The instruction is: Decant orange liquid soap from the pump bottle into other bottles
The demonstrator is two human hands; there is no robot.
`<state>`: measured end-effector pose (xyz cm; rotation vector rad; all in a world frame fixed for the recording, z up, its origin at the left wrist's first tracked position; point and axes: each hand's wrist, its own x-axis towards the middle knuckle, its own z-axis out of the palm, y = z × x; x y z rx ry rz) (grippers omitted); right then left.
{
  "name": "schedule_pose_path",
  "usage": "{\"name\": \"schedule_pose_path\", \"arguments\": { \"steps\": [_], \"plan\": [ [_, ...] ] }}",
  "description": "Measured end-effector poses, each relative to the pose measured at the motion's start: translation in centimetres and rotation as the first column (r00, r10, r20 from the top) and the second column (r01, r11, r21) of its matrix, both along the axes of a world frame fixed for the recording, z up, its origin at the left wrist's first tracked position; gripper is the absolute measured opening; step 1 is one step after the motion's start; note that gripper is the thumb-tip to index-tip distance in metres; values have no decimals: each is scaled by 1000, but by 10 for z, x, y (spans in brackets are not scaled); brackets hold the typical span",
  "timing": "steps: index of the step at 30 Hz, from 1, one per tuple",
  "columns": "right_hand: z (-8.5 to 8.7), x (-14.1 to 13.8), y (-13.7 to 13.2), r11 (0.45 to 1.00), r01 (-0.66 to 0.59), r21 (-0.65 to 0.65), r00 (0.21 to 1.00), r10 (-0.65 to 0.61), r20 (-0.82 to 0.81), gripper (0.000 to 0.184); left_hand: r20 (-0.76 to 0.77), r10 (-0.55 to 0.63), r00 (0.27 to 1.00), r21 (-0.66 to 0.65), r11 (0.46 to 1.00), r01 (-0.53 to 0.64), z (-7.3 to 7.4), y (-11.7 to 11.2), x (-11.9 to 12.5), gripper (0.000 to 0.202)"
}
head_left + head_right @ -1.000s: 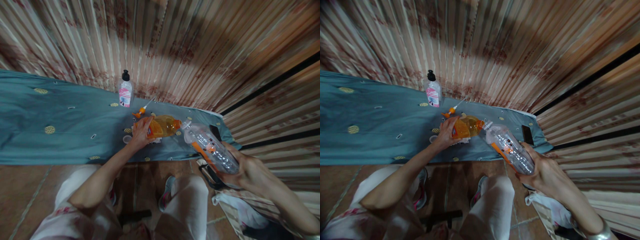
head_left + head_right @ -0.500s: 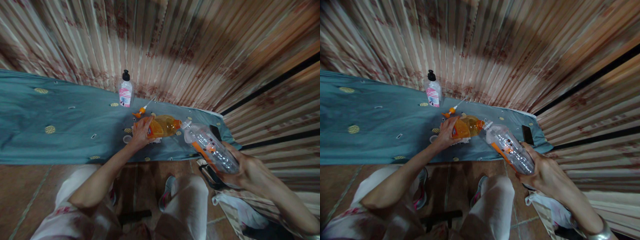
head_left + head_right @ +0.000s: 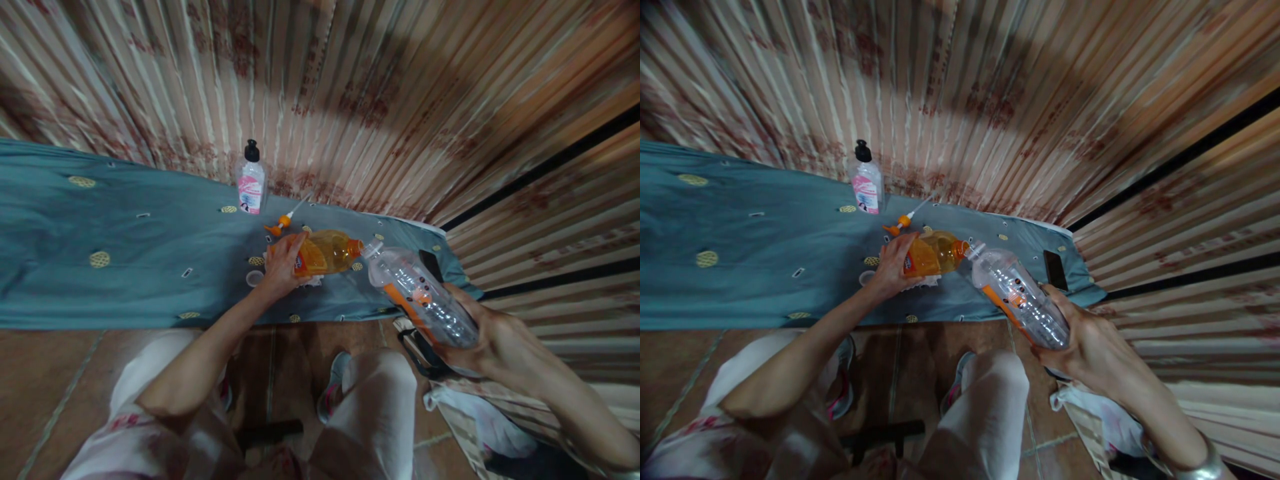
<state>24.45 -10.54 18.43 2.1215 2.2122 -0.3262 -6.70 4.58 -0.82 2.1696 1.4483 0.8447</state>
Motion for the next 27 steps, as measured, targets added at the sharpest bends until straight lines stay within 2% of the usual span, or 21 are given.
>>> {"name": "schedule_pose_path", "arguments": {
  "steps": [6,21,27],
  "plan": [
    [-4,6,-1,1000,16,13,999,-16,34,80,4,-10,1000,5,1000,10,-2,1,-1,103],
    [-2,5,1,999,51,-18,999,-51,4,80,9,-8,1000,11,1000,8,-6,1,0,104],
    [-2,4,1,999,51,12,999,-51,7,83,8,-14,1000,11,1000,14,-5,1,-1,103]
  ]
}}
